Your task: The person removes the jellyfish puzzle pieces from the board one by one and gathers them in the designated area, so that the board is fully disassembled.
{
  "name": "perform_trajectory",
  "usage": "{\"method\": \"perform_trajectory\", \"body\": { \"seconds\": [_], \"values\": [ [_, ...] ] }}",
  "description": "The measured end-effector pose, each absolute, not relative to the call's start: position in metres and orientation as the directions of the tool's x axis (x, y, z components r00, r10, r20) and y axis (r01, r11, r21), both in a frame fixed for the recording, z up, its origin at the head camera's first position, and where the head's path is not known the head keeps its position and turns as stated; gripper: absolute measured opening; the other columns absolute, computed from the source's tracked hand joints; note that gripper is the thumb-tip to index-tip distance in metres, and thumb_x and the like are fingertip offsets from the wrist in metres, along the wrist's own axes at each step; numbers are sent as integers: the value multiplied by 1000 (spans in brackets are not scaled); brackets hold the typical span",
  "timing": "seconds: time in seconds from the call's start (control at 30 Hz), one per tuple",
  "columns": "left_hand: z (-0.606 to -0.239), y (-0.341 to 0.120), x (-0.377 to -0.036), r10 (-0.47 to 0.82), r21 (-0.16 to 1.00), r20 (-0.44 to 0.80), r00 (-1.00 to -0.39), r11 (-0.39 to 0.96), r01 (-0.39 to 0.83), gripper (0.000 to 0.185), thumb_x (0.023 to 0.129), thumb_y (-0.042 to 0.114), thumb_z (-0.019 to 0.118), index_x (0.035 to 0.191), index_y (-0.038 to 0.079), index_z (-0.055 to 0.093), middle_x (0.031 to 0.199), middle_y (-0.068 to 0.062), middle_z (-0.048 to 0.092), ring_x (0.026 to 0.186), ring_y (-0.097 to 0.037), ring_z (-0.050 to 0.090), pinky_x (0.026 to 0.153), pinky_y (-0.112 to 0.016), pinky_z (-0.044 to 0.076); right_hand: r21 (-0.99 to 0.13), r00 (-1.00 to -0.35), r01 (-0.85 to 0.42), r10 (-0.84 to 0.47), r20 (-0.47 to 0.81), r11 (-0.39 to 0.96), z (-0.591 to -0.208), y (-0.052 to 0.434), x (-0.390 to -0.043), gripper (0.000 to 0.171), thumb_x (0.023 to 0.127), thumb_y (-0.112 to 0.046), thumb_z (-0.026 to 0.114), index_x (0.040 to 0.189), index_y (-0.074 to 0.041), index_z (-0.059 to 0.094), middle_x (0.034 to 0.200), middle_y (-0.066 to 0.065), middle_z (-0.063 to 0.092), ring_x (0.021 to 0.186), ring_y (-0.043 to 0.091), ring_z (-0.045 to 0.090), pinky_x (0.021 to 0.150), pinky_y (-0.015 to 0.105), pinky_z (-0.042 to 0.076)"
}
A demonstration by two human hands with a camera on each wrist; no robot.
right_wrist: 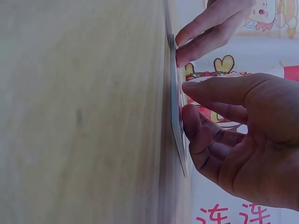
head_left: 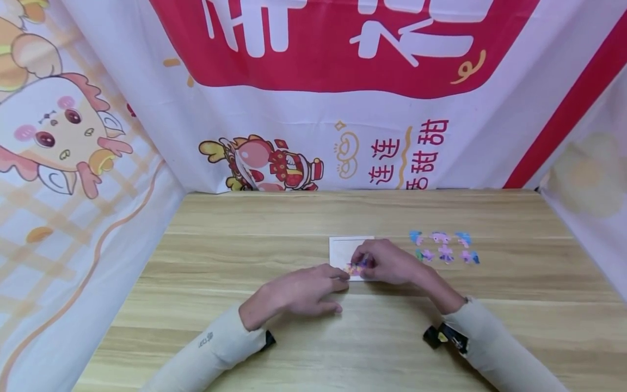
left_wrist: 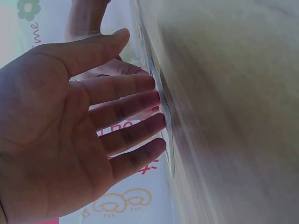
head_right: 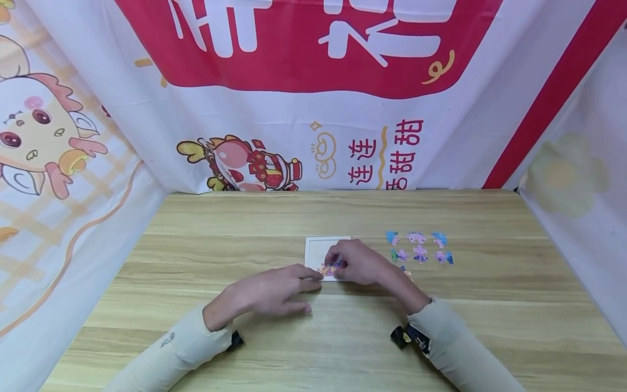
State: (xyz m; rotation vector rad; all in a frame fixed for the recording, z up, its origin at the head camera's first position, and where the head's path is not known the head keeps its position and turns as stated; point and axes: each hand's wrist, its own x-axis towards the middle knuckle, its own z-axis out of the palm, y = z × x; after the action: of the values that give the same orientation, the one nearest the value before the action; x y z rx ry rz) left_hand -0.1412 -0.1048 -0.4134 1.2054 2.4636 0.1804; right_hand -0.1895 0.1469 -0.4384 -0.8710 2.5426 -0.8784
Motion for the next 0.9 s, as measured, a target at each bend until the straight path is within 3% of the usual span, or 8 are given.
{"method": "perform_trajectory", "body": {
  "seconds": [0.53,0.9],
  "values": [
    [-408,-107,-140,773,280,-296,-561,631,723,52,107,42,65,153,16,62,164,-1,53,153,-19,48,128,-37,41,-599,-781,-459,-619,-81,656,-440,144,-187,30,92,-4,81,121,-7,76,107,3,74,92,12,64,82,26,57],
    [-411,-107,-139,770,276,-295,-566,636,721,52,107,42,66,151,16,63,164,-1,53,153,-19,49,127,-37,42,-621,-788,-425,-607,-104,658,-439,143,-187,23,93,-4,79,114,-13,75,104,0,72,91,13,63,82,29,57]
  ]
}}
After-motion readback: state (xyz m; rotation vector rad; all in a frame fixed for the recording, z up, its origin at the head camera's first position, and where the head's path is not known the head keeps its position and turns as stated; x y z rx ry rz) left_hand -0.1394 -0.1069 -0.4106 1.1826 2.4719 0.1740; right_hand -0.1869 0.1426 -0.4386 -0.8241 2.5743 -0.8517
